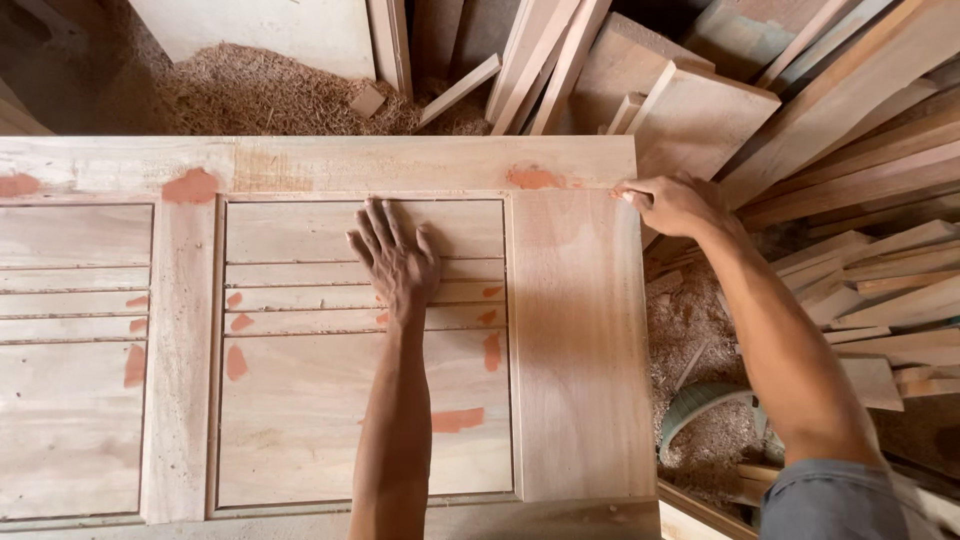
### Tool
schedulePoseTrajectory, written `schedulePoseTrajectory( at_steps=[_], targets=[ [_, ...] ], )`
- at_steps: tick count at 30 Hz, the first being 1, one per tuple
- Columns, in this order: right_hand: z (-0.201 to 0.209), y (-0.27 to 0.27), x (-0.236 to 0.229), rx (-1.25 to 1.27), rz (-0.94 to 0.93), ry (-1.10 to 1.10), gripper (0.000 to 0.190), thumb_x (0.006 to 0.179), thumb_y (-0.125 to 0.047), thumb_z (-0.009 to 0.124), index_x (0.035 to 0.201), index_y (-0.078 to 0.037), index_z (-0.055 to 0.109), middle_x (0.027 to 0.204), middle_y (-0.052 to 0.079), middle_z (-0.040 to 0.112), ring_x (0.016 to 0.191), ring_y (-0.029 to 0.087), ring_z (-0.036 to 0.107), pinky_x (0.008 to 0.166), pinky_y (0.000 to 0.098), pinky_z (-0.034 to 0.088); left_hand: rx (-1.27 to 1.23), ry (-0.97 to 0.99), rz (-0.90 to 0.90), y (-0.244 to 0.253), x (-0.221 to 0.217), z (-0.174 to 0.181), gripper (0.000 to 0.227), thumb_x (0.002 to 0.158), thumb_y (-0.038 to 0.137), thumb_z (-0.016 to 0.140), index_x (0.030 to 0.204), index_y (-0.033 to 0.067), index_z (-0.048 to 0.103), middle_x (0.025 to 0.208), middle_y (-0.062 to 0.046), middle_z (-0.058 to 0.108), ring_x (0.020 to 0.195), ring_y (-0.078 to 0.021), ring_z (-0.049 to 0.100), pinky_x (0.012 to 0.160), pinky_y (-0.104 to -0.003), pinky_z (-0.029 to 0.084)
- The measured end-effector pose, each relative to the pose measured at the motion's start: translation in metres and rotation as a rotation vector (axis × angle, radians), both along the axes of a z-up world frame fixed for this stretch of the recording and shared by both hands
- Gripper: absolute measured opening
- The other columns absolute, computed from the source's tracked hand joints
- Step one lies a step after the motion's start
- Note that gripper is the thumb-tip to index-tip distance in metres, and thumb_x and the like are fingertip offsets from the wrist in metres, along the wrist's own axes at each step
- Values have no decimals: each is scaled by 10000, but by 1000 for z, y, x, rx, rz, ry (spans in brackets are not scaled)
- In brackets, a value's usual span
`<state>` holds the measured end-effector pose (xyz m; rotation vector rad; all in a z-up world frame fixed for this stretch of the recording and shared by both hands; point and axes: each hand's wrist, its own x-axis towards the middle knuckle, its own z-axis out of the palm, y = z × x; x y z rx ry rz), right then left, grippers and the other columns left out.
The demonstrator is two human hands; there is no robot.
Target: The person applies a reddish-orange filler material into grooves and holes on a wooden door using a small putty knife and their fingers, smoothing the material across the surface.
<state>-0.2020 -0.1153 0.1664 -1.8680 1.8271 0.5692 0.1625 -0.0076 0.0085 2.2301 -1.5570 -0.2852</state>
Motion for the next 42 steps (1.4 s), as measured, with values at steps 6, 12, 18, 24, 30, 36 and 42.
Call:
schedulePoseTrajectory(
  at_steps=[6, 12, 18, 24, 30, 36, 42],
  targets=[
    [-5, -9, 0, -64, 39, -41, 374, 1059, -405, 437, 1400, -401, 590, 797, -106, 557, 463, 60, 443, 448, 265, 413, 35, -32, 20, -8, -4, -6, 750, 1030, 438, 305, 1608, -37, 242, 1711, -204, 112, 1576, -393, 57, 1257, -564, -16],
    [-15, -13, 19, -115, -99, -55, 417, 1100, -321, 376, 1487, -293, 529, 726, 31, 636, 452, 98, 379, 401, 276, 372, 24, -72, 67, -12, -6, -12, 746, 1006, 422, 375, 1579, -52, 317, 1705, -221, 146, 1584, -392, 70, 1268, -559, -16],
    [-72, -2, 68, -209, -88, -298, 387, 1094, -198, 377, 1431, -90, 534, 692, 87, 590, 410, 97, 382, 313, 275, 355, -16, -53, 85, -14, -5, -11, 699, 1019, 420, 390, 1580, 7, 337, 1685, -228, 199, 1571, -405, 121, 1264, -575, 21],
    [-128, 15, 65, -238, 158, -132, 297, 1071, 13, 407, 1211, 56, 665, 755, 122, 632, 476, 99, 503, 355, 255, 434, -31, 3, 77, -9, -2, -9, 696, 1002, 385, 424, 1589, 19, 346, 1687, -208, 233, 1579, -403, 149, 1285, -568, 40],
    [-68, -22, 52, -233, 376, -262, 480, 879, 117, 405, 1204, -105, 680, 1032, 49, 654, 520, 120, 563, 355, 299, 505, -25, -83, 86, -13, -4, -10, 703, 1000, 383, 441, 1585, 8, 337, 1685, -222, 233, 1575, -401, 149, 1275, -559, 32],
    [-24, -30, 68, -79, 458, 92, 442, 1098, -18, 362, 1336, -231, 668, 935, 145, 777, 532, 146, 497, 472, 314, 463, -17, -10, 70, -10, -1, -9, 696, 994, 387, 453, 1580, 30, 340, 1678, -215, 243, 1567, -393, 155, 1270, -553, 40],
    [-30, -46, 30, -162, 376, 38, 500, 954, 37, 472, 1269, -250, 733, 1098, 33, 752, 452, 134, 482, 430, 331, 466, -50, -4, 69, -5, -2, -6, 687, 990, 359, 472, 1590, 49, 350, 1675, -209, 270, 1567, -396, 176, 1283, -562, 60]
  ],
)
